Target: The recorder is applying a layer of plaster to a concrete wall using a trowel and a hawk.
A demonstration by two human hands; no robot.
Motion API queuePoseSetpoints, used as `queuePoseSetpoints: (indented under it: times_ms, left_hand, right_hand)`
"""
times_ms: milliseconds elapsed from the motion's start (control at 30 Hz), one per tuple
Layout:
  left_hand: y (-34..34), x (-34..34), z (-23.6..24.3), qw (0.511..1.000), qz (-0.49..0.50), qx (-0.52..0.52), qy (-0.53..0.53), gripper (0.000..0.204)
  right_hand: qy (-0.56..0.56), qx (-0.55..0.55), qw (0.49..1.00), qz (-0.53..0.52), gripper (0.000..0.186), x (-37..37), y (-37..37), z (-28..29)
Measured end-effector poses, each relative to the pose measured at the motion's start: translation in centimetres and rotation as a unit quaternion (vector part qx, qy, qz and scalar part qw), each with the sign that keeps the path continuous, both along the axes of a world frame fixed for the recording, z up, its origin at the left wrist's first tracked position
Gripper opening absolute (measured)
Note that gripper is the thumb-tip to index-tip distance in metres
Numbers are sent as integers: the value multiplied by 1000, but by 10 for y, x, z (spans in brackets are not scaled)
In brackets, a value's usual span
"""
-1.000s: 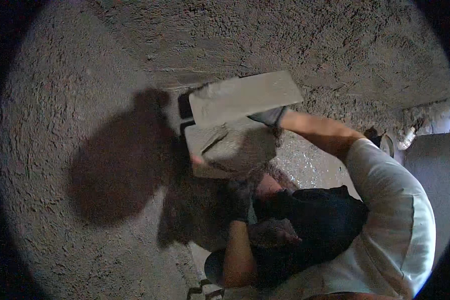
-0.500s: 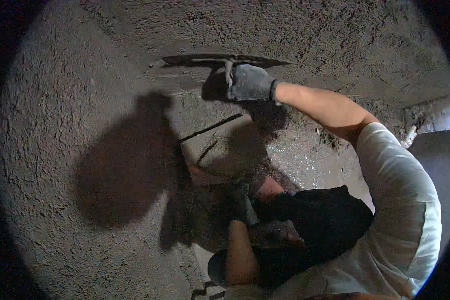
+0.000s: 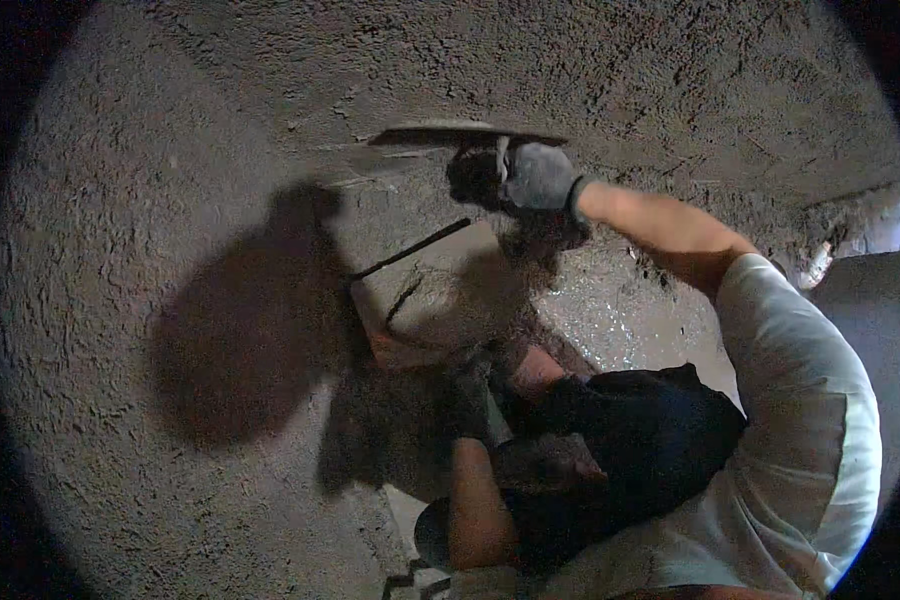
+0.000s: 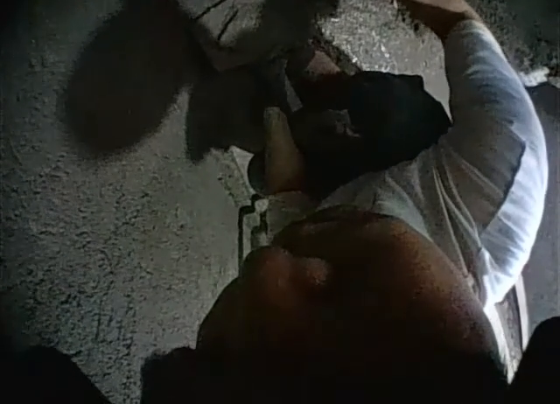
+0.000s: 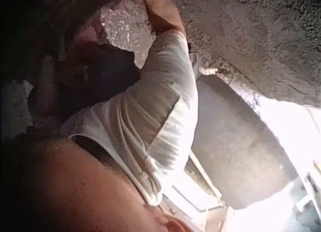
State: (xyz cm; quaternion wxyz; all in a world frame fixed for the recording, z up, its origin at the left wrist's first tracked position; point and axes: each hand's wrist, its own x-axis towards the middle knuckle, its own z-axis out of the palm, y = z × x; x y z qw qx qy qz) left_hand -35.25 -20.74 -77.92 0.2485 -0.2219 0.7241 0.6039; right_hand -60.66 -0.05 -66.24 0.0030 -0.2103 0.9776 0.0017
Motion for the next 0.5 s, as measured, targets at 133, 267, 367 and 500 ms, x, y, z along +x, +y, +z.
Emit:
queuePoseSetpoints:
  times_ms: [133,267,367,500]
  left_hand:
    - [10,14,-39,999,-2,-40,16,46]
    - [8,54,-136,922,139,326,159,43]
    - [7,54,-151,963,88,140,211,42]
    - [10,49,-155,951,-5,-137,278,41]
  right_hand:
    - [-240,-138,960,-39,34,-11,19,63]
    - [-109,-68,990,-54,25,11,31,42]
    - [175,-60,982,40,27,10,47,-40]
    - [-17,-49,998,39,25,6,27,-77]
